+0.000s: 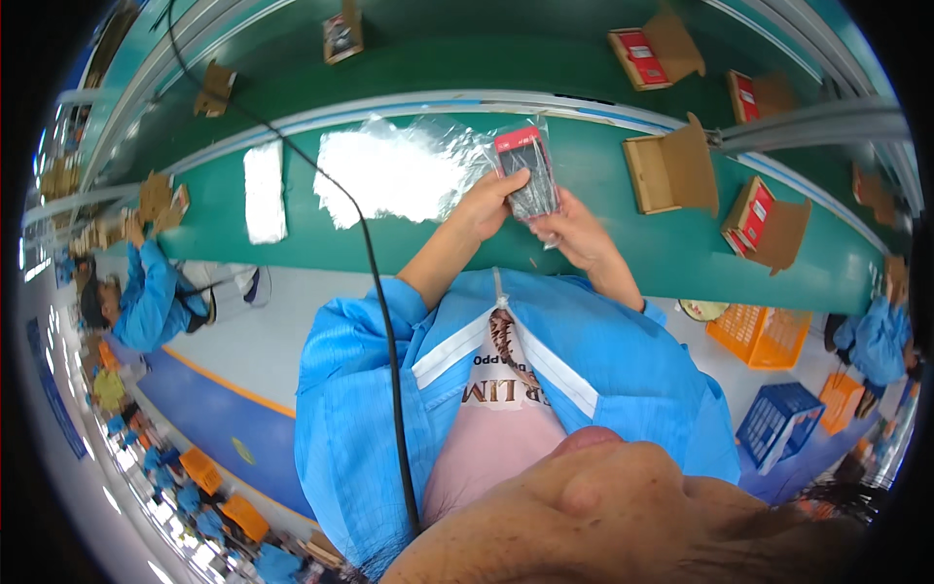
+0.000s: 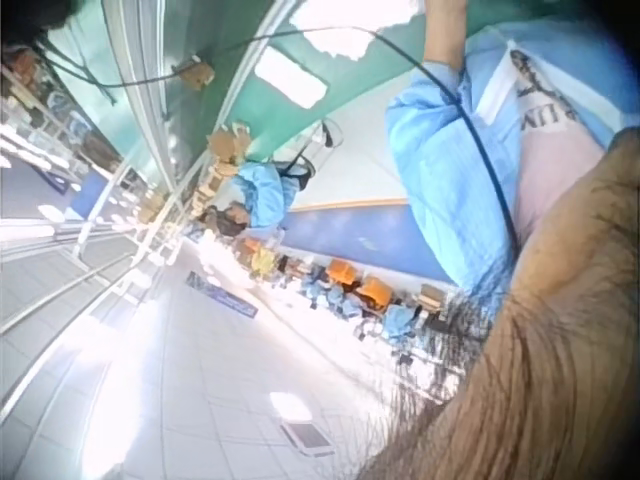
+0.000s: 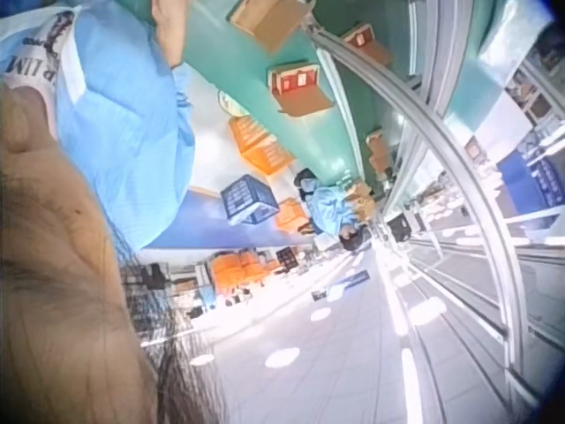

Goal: The person packs smartphones by inserting each phone into a plastic sleeve, placing the bagged phone into a cardboard box, and setting the box onto the conveyor belt.

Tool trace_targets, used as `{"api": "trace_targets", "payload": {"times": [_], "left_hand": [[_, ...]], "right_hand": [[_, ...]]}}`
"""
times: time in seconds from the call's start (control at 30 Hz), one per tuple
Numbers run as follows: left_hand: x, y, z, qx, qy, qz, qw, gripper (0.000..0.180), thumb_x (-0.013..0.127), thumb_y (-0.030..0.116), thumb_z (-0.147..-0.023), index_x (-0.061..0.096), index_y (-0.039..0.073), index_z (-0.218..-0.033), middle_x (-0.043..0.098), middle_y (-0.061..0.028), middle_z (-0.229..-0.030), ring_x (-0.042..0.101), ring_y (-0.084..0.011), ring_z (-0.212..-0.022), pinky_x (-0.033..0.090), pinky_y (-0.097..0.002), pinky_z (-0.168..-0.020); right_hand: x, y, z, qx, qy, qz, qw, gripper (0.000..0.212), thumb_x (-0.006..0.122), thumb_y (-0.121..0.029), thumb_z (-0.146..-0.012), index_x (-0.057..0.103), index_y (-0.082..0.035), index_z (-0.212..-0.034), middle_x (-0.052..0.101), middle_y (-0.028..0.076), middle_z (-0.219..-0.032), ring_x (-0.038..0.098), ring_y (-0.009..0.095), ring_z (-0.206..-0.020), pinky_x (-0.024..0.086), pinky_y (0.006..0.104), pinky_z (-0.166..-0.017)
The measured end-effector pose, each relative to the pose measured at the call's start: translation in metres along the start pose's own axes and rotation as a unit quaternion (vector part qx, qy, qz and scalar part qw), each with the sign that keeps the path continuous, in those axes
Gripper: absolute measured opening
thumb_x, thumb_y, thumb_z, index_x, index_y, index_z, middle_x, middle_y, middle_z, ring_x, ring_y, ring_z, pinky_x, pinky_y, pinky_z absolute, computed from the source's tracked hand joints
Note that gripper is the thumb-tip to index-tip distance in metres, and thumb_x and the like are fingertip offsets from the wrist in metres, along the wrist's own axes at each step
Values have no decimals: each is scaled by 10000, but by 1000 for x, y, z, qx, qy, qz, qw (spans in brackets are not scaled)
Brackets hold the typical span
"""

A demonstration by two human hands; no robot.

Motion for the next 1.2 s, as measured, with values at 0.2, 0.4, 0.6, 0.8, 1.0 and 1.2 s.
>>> {"api": "trace_targets", "payload": {"times": [0.2,0.4,0.6,0.8,1.0,1.2], "left_hand": [[-2,11,-2,97,23,14,995,315,587,173,-908,512,77,-1199,621,-40,-1092,604,-180,-1001,490,-362,-881],[53,54,-13,354,114,-356,858,289,565,68,-882,558,49,-1170,617,-100,-1117,588,-202,-987,440,-314,-885],[85,17,-41,554,79,-485,672,433,638,-32,-637,634,113,-1045,558,-98,-1054,518,-305,-969,437,-383,-863],[40,-41,-42,318,73,-605,726,425,700,228,-742,569,9,-1082,552,-194,-995,476,-374,-1033,387,-449,-891],[44,-8,-37,341,220,-766,498,742,724,321,-711,410,-10,-1297,406,-198,-1333,397,-328,-1231,274,-492,-1023],[23,-12,-46,324,3,-815,480,562,624,281,-805,464,108,-1315,345,-140,-1438,343,-324,-1305,270,-503,-1064]], "right_hand": [[-122,-11,89,-196,378,429,797,363,716,-189,-770,510,-13,-1011,541,98,-973,542,151,-793,462,275,-660],[-201,-80,100,-256,501,383,733,579,734,-293,-779,504,29,-1201,584,121,-1058,571,169,-843,480,296,-698],[-121,-13,32,-341,413,365,761,227,598,-188,-900,617,37,-932,625,131,-835,620,192,-601,494,311,-519],[-83,1,19,-309,387,348,796,196,572,-156,-910,593,36,-874,585,135,-764,628,228,-639,501,324,-575],[-81,3,13,-280,357,365,813,185,570,-153,-910,598,28,-937,569,141,-805,622,224,-666,507,328,-576],[-72,1,11,-304,341,457,763,189,569,-154,-897,610,17,-967,569,164,-840,581,275,-711,482,385,-590]]}}
Point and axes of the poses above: each hand's wrist, its own z-axis away from the middle knuckle, its own x-axis out of the palm, y = z × x, the point moved 3 cm from there along -z, towards the middle knuckle
